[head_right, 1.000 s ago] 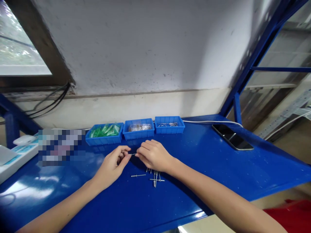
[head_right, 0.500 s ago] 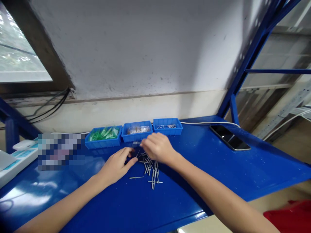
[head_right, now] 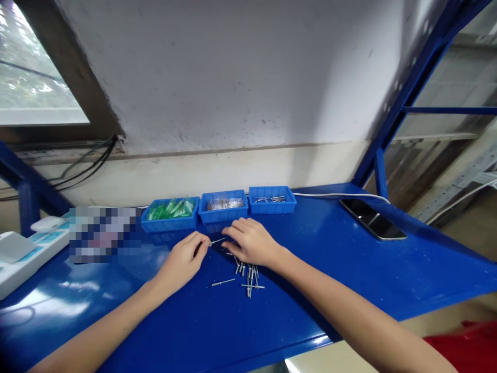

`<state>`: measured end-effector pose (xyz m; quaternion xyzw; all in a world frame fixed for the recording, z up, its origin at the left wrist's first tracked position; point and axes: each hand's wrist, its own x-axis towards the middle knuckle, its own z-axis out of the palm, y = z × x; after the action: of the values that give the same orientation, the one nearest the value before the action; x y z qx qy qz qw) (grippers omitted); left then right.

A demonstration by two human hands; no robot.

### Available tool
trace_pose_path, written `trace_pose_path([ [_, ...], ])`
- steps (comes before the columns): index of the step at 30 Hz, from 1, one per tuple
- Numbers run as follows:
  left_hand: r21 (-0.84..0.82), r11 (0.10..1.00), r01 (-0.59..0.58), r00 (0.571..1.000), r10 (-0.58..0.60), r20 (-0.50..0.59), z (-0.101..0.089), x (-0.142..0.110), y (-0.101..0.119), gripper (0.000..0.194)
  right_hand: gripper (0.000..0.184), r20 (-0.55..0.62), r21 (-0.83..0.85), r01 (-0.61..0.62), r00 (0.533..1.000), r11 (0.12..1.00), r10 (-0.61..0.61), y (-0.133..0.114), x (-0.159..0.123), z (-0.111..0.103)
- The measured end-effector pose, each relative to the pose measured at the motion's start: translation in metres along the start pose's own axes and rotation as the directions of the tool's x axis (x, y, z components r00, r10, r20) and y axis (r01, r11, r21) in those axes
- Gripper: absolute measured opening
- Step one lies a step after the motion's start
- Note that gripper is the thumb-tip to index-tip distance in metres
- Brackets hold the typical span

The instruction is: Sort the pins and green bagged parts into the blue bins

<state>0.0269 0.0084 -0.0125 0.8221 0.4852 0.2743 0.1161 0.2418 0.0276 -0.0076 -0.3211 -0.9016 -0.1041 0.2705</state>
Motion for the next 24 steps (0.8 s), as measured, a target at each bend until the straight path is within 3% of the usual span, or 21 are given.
trace_pose_path([
  [4, -0.030, 0.999, -0.043, 0.999, 0.043, 0.010, 0.001, -0.002, 0.003, 0.025, 0.023, -0.006, -0.035, 0.094, 0.996, 0.995, -0.094, -0.009, 0.001, 0.002],
  [10, -0.092, 0.995, -0.030, 0.996, 0.023, -0.084, -0.003, -0.005, 0.008, 0.017, 0.026, -0.049, 0.012, 0.050, 0.998, 0.999, -0.049, -0.006, 0.000, 0.001],
  [16, -0.056, 0.998, -0.023, 0.995, 0.018, -0.101, -0.005, 0.001, 0.009, 0.024, 0.025, -0.088, 0.065, 0.022, 0.996, 0.998, -0.016, -0.009, 0.001, -0.001],
  [21, -0.005, 1.000, 0.003, 0.999, -0.003, -0.037, -0.001, 0.007, 0.013, 0.032, 0.022, -0.116, -0.018, 0.059, 0.991, 0.998, -0.060, -0.010, 0.001, -0.005],
  [24, -0.018, 1.000, 0.026, 0.999, -0.025, 0.040, 0.001, 0.010, 0.016, 0.030, 0.023, -0.137, -0.094, 0.059, 0.988, 0.994, -0.072, 0.001, 0.002, -0.015],
])
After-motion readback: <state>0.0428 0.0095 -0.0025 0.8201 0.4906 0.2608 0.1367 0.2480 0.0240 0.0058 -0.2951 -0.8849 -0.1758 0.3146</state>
